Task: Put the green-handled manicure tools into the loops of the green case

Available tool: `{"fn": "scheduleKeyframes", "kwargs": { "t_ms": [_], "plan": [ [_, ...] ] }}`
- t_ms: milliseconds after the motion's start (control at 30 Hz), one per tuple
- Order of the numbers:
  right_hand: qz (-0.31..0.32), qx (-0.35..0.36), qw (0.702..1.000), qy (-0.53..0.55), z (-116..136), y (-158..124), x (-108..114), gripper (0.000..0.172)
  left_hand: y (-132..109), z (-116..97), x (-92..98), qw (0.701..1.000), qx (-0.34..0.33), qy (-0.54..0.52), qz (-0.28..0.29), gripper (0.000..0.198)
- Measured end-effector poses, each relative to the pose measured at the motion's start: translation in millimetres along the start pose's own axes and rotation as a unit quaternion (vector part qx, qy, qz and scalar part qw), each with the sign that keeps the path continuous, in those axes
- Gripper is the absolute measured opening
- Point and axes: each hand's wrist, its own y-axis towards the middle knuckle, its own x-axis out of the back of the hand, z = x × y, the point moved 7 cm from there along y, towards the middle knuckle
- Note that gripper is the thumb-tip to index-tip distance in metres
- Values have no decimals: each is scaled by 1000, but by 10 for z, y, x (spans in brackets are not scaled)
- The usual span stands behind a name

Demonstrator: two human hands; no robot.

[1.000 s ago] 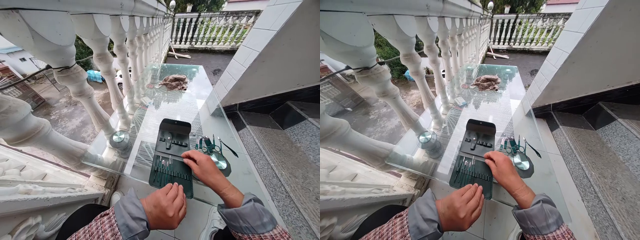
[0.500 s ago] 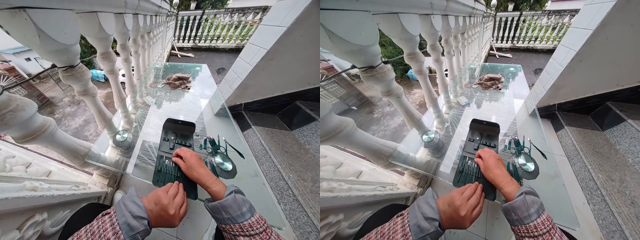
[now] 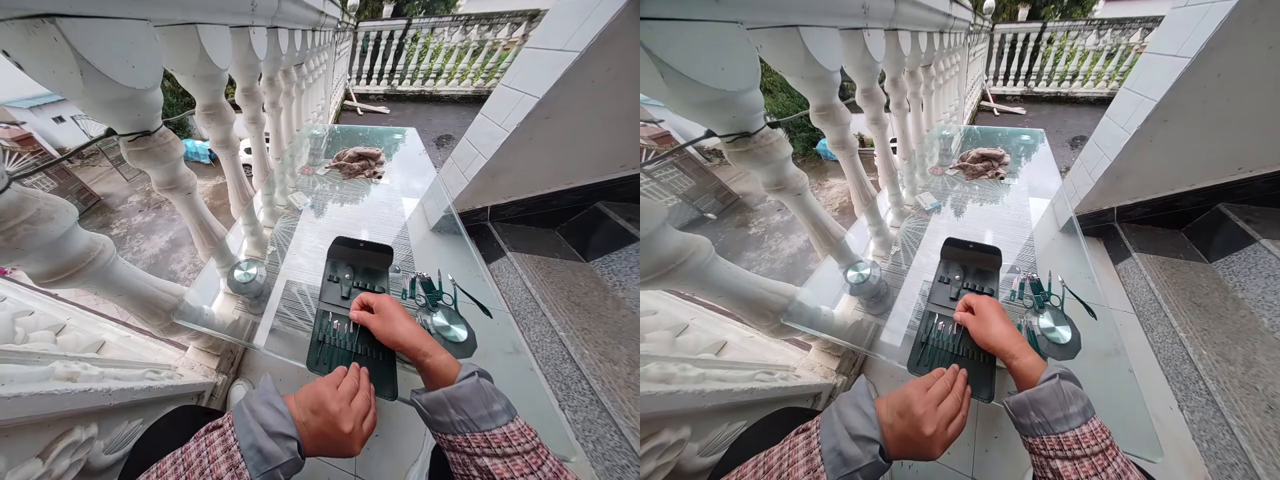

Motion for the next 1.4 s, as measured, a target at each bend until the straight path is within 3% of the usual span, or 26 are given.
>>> {"fn": "scheduleKeyframes", "kwargs": {
  "t_ms": [233,500,700,800,933,1167,1400],
  "plan": [
    [-14,-43,997,67,-75,6,123,16,-23,-23,-15,1000,-3,5,9,28],
    [-82,-72,978,180,-329,-196,684,28,-21,-20,-29,1000,1,5,11,27],
    [-19,-102,977,188,-550,-400,792,33,-12,-20,-24,1000,4,3,15,26],
    [20,-113,978,175,-636,-471,762,31,-8,-21,-21,1000,3,5,12,25],
    [18,-135,982,131,-733,-471,728,29,0,-28,-40,1000,0,4,14,25],
    [-72,-99,990,-65,-652,-306,698,19,13,-31,-40,1000,-5,4,13,25],
    [-138,-72,981,-114,-603,-309,781,15,5,-35,-55,999,-7,6,34,26]
  ]
}}
